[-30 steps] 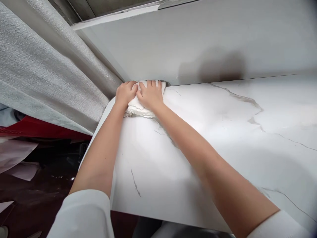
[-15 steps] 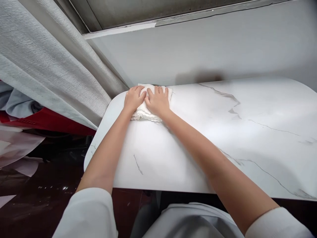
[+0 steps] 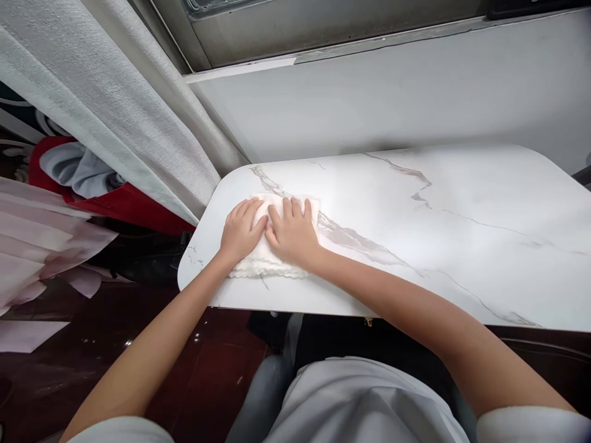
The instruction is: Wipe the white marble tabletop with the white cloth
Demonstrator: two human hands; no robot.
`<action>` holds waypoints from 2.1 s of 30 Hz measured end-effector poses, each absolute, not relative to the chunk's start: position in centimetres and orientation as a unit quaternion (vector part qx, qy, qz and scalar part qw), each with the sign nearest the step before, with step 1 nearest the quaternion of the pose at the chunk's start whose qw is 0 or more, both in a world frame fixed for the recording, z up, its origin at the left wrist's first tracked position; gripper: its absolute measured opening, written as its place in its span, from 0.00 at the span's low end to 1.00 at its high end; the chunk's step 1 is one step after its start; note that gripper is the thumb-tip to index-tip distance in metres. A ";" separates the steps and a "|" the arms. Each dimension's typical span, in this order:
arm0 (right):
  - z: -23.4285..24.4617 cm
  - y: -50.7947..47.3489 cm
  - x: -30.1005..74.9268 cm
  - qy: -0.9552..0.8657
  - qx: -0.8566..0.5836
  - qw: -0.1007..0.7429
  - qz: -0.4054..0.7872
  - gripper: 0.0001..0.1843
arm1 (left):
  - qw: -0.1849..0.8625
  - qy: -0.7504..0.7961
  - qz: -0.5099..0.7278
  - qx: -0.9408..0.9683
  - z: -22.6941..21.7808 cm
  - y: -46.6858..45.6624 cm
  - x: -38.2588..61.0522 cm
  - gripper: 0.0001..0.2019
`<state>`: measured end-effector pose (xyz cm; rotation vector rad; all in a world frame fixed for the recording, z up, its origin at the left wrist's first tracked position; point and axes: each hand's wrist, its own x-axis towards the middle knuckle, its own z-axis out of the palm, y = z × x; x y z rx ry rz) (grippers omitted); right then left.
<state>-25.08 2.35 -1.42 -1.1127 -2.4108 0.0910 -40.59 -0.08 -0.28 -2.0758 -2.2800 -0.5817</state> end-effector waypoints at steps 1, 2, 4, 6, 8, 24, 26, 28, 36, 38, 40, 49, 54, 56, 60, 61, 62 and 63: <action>-1.4 1.4 -24.8 -0.885 -0.400 0.238 0.033 0.27 | 0.000 -0.729 -0.184 -0.660 -0.2 -1.3 -40.3 0.24; -1.3 0.5 -24.4 -0.889 -0.392 0.235 0.033 0.27 | -0.001 -0.731 -0.182 -0.658 -0.1 -2.4 -40.0 0.25; -1.2 -1.1 -23.7 -0.896 -0.377 0.231 0.036 0.28 | 0.002 -0.734 -0.181 -0.654 0.0 -4.4 -39.2 0.26; -1.1 -2.3 -23.0 -0.903 -0.362 0.228 0.041 0.29 | 0.009 -0.742 -0.177 -0.647 0.0 -5.9 -38.4 0.26; -1.0 -3.0 -22.2 -0.908 -0.351 0.226 0.043 0.28 | 0.016 -0.752 -0.171 -0.637 0.0 -7.0 -37.4 0.25; -0.4 -3.3 -14.3 -0.904 -0.392 0.169 0.036 0.31 | -0.023 -0.713 -0.181 -0.677 0.0 -6.1 -29.4 0.24; -0.4 -3.1 -13.7 -0.900 -0.404 0.159 0.031 0.31 | -0.028 -0.705 -0.182 -0.685 0.0 -5.5 -28.7 0.24; -0.3 -2.9 -13.3 -0.899 -0.413 0.147 0.026 0.31 | -0.030 -0.695 -0.190 -0.693 -0.1 -5.0 -28.4 0.24; -0.3 -0.3 -13.4 -0.901 -0.415 0.127 0.012 0.31 | -0.038 -0.685 -0.214 -0.695 -0.6 -2.4 -28.8 0.23; -0.4 1.7 -13.8 -0.898 -0.421 0.131 0.009 0.30 | -0.036 -0.689 -0.216 -0.691 -0.5 -0.4 -29.1 0.22; -0.5 4.2 -14.5 -0.891 -0.431 0.139 0.011 0.29 | -0.031 -0.691 -0.218 -0.689 -0.4 2.3 -29.4 0.21; -1.0 16.4 -17.7 -0.878 -0.443 0.179 0.040 0.25 | -0.011 -0.700 -0.265 -0.663 -0.6 14.5 -31.6 0.16; -1.1 20.7 -18.0 -0.878 -0.443 0.176 0.049 0.25 | -0.011 -0.717 -0.259 -0.647 -0.6 18.5 -31.4 0.18; -1.0 21.7 -18.0 -0.873 -0.451 0.178 0.049 0.25 | -0.010 -0.723 -0.244 -0.646 -0.4 19.6 -31.2 0.18; -0.9 22.9 -17.7 -0.861 -0.466 0.195 0.060 0.24 | 0.012 -0.730 -0.211 -0.650 -0.2 21.1 -30.7 0.19; -0.9 23.0 -17.6 -0.860 -0.467 0.197 0.062 0.24 | 0.019 -0.731 -0.206 -0.650 -0.2 21.2 -30.6 0.20; -0.9 23.2 -17.5 -0.860 -0.466 0.197 0.063 0.25 | 0.024 -0.732 -0.202 -0.650 -0.2 21.4 -30.4 0.20; -0.9 23.3 -17.3 -0.861 -0.465 0.197 0.064 0.25 | 0.029 -0.734 -0.199 -0.649 -0.2 21.4 -30.3 0.20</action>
